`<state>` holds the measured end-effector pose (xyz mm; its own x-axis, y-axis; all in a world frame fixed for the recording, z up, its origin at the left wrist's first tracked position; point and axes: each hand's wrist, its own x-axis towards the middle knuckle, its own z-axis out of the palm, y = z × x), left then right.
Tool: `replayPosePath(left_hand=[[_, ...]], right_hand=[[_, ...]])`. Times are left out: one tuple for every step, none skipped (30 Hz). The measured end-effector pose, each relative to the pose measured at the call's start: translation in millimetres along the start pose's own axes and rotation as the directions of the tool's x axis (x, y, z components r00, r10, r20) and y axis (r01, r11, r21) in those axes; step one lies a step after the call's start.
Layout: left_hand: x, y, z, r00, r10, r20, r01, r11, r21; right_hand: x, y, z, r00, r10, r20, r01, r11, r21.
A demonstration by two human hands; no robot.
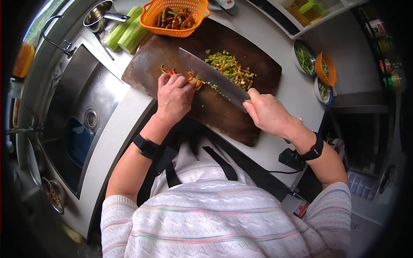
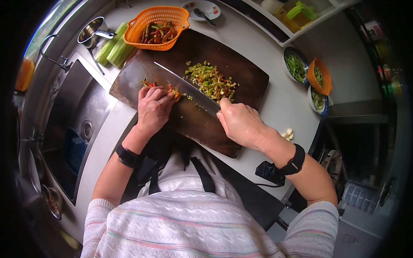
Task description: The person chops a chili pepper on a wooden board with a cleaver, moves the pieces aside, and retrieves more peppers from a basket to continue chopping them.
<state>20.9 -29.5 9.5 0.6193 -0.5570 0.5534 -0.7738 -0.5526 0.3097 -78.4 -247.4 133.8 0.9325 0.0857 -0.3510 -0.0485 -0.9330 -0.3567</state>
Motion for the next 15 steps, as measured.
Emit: replayPosePath(left_hand=[[0.0, -0.7, -1.1, 1.000, -0.011, 0.013, 0.011, 1.000, -0.005], [0.2, -1.3, -1.5, 1.000, -0.017, 0.014, 0.017, 1.000, -0.004], [0.7, -0.6, -1.4, 1.000, -0.012, 0.002, 0.012, 1.000, -0.003], [-0.3, -0.2, -1.1, 1.000, -0.009, -0.011, 0.009, 1.000, -0.002], [-2.9, -0.3, -0.6, 1.000, -0.016, -0.006, 0.016, 1.000, -0.005], [-3.5, 0.4, 0.0, 1.000, -0.017, -0.013, 0.017, 1.000, -0.003], [-1.0, 0.7, 0.8, 1.000, -0.011, -0.026, 0.011, 1.000, 0.000], [2.4, 0.4, 0.6, 0.999, -0.004, -0.036, 0.004, 1.000, 0.003], [2.2, 0.4, -0.6, 1.000, -0.009, -0.028, 0.009, 1.000, 0.003], [-0.8, 1.5, -1.9, 1.000, -0.014, -0.010, 0.014, 1.000, 0.000], [-1.1, 1.2, -1.5, 1.000, -0.006, -0.010, 0.006, 1.000, 0.004], [-1.2, 0.8, -0.7, 1.000, -0.007, -0.011, 0.007, 1.000, -0.003], [-1.5, 0.6, -0.3, 1.000, -0.012, -0.009, 0.012, 1.000, -0.011], [-2.0, 1.0, -0.3, 1.000, -0.009, -0.005, 0.009, 1.000, -0.014], [-1.8, 1.0, 0.2, 1.000, -0.010, -0.012, 0.010, 1.000, -0.010]], right_hand=[[1.3, 1.1, 1.8, 1.000, -0.001, 0.002, 0.001, 1.000, -0.002], [3.6, 3.5, 6.4, 1.000, -0.005, 0.004, 0.005, 1.000, -0.023], [5.9, 4.7, 10.7, 1.000, -0.009, 0.009, 0.009, 0.999, -0.043], [9.2, 4.3, 12.7, 1.000, -0.012, 0.019, 0.013, 0.999, -0.043], [12.7, 3.2, 14.4, 1.000, -0.008, 0.023, 0.009, 1.000, -0.026], [14.2, 2.2, 15.8, 1.000, -0.001, 0.022, 0.001, 1.000, -0.008], [16.9, 5.4, 25.7, 1.000, -0.010, -0.009, 0.010, 1.000, -0.015], [20.7, 7.4, 34.0, 0.999, -0.025, -0.045, 0.024, 0.999, -0.024], [17.9, 7.2, 37.7, 0.999, 0.008, -0.046, -0.008, 1.000, -0.002], [17.0, 7.1, 38.1, 0.999, 0.007, -0.050, -0.007, 1.000, 0.004], [17.3, 8.5, 36.1, 0.999, 0.010, -0.046, -0.008, 0.999, 0.040], [16.8, 9.8, 33.8, 0.999, 0.014, -0.042, -0.010, 0.997, 0.076], [14.3, 10.2, 29.7, 0.999, 0.003, -0.039, 0.000, 0.998, 0.061], [10.1, 8.0, 23.7, 0.999, 0.007, -0.039, -0.005, 0.998, 0.065], [6.8, 5.1, 16.0, 1.000, 0.001, -0.029, 0.000, 0.999, 0.045]])
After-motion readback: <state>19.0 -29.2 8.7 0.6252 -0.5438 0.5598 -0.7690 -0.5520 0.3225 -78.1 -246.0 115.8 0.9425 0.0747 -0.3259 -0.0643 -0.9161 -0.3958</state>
